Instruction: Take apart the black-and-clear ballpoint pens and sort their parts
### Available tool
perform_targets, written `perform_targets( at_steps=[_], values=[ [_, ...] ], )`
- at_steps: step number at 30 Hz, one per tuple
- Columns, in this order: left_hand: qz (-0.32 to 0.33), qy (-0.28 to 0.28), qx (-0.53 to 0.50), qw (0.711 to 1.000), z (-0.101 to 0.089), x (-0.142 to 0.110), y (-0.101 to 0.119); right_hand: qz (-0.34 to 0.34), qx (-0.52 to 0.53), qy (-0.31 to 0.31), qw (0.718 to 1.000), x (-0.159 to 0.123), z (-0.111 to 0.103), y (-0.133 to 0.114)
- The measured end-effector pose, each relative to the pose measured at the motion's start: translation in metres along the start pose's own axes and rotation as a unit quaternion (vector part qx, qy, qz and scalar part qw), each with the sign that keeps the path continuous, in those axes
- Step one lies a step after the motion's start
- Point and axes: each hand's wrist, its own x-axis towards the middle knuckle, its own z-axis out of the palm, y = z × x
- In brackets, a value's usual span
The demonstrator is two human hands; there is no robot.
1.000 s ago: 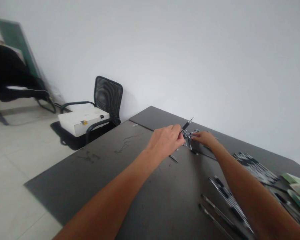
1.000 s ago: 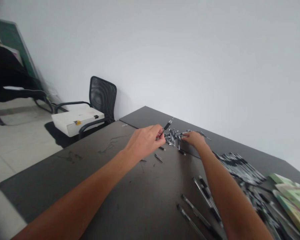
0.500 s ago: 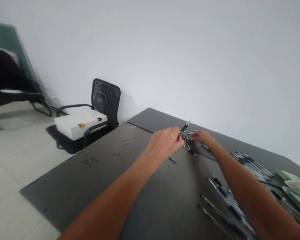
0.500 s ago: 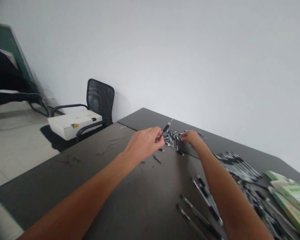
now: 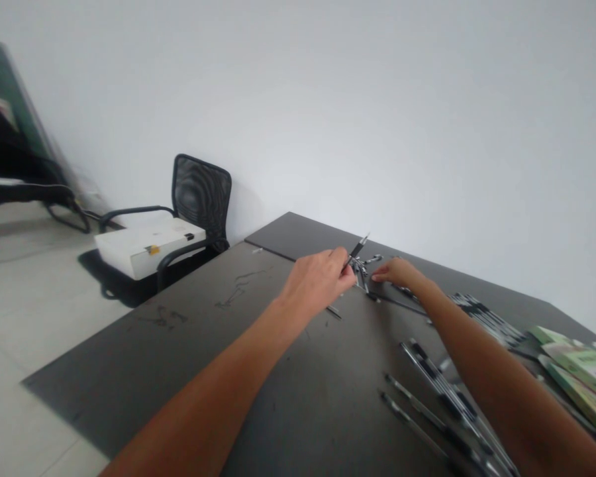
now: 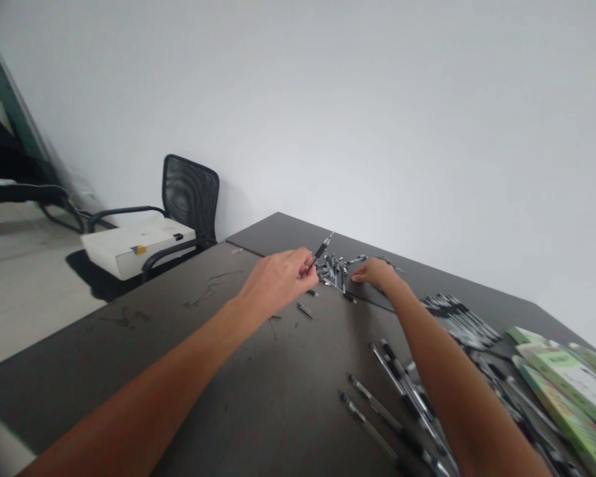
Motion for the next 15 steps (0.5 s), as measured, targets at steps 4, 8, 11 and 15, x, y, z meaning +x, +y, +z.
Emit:
perform_targets(
  at_steps=[4, 8, 11, 15],
  values=[
    [0.002, 0.003, 0.000, 1.000, 0.002, 0.000, 0.000, 0.008, -0.023, -0.082, 0.996, -0.001, -0.009, -0.007],
    [0.005, 0.004, -0.002, 1.000, 0.003, 0.000, 0.000, 0.010, -0.037, -0.109, 0.993, -0.007, -0.018, -0.013],
    [0.005, 0.004, -0.005, 1.000, 0.002, 0.000, 0.000, 0.032, -0.054, -0.109, 0.992, -0.013, -0.022, -0.016],
    [0.004, -0.003, -0.008, 1.000, 0.000, -0.001, 0.001, 0.060, -0.070, -0.106, 0.990, -0.020, -0.026, -0.021]
  ],
)
